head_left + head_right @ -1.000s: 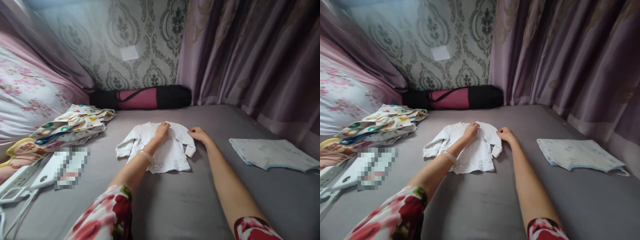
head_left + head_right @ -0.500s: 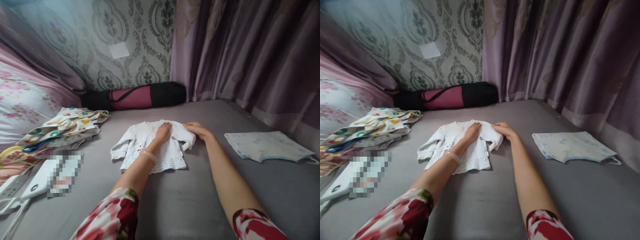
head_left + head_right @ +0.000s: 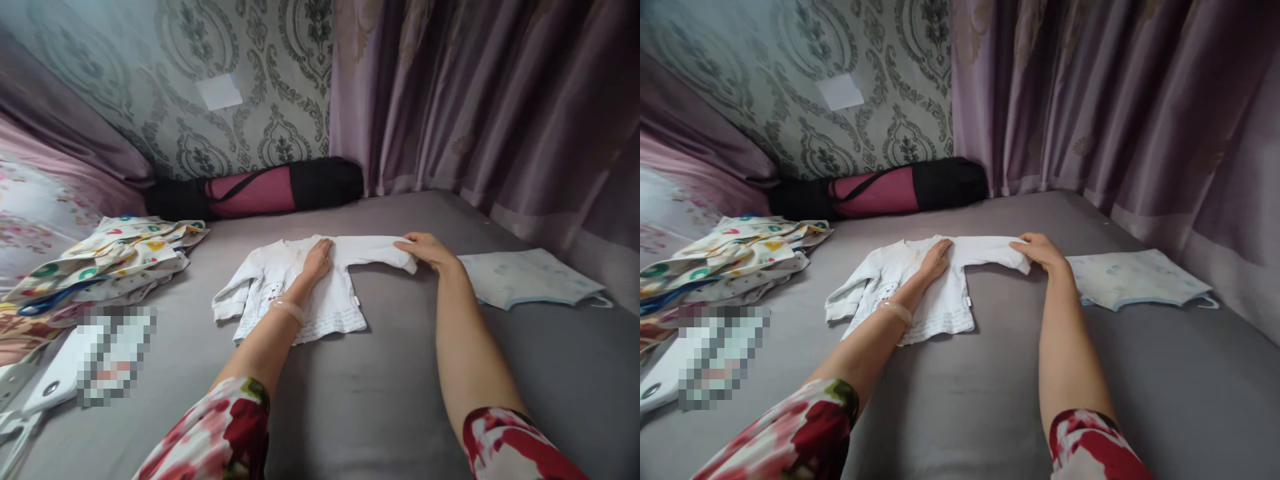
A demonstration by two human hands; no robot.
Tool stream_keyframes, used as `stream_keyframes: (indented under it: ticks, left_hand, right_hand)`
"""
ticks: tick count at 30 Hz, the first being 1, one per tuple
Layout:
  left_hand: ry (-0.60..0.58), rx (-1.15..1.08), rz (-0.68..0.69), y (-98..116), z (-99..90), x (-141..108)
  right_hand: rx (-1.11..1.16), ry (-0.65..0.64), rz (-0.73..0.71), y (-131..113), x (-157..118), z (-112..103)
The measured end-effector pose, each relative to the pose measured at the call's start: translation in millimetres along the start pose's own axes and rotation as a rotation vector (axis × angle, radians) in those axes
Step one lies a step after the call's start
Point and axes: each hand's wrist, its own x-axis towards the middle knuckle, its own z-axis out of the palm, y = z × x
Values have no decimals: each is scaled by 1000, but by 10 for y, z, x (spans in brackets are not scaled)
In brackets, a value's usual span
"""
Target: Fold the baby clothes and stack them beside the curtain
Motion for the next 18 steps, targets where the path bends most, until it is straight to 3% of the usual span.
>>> stream_keyframes:
  ticks: [3, 6, 13, 18]
  left_hand:
    - [-22, 13, -27, 32, -13, 0]
    - [-86, 88, -47, 105, -16, -20]
    - [-193, 252, -134, 300, -59, -67]
    - [-285, 274, -155, 368, -138, -35]
  right_hand:
    - [-145, 211, -27, 123, 95, -23]
    - [-313, 309, -79, 211, 138, 3]
    - [-510, 355, -75, 298, 149, 151]
    - [-467, 385, -39, 193, 108, -24]
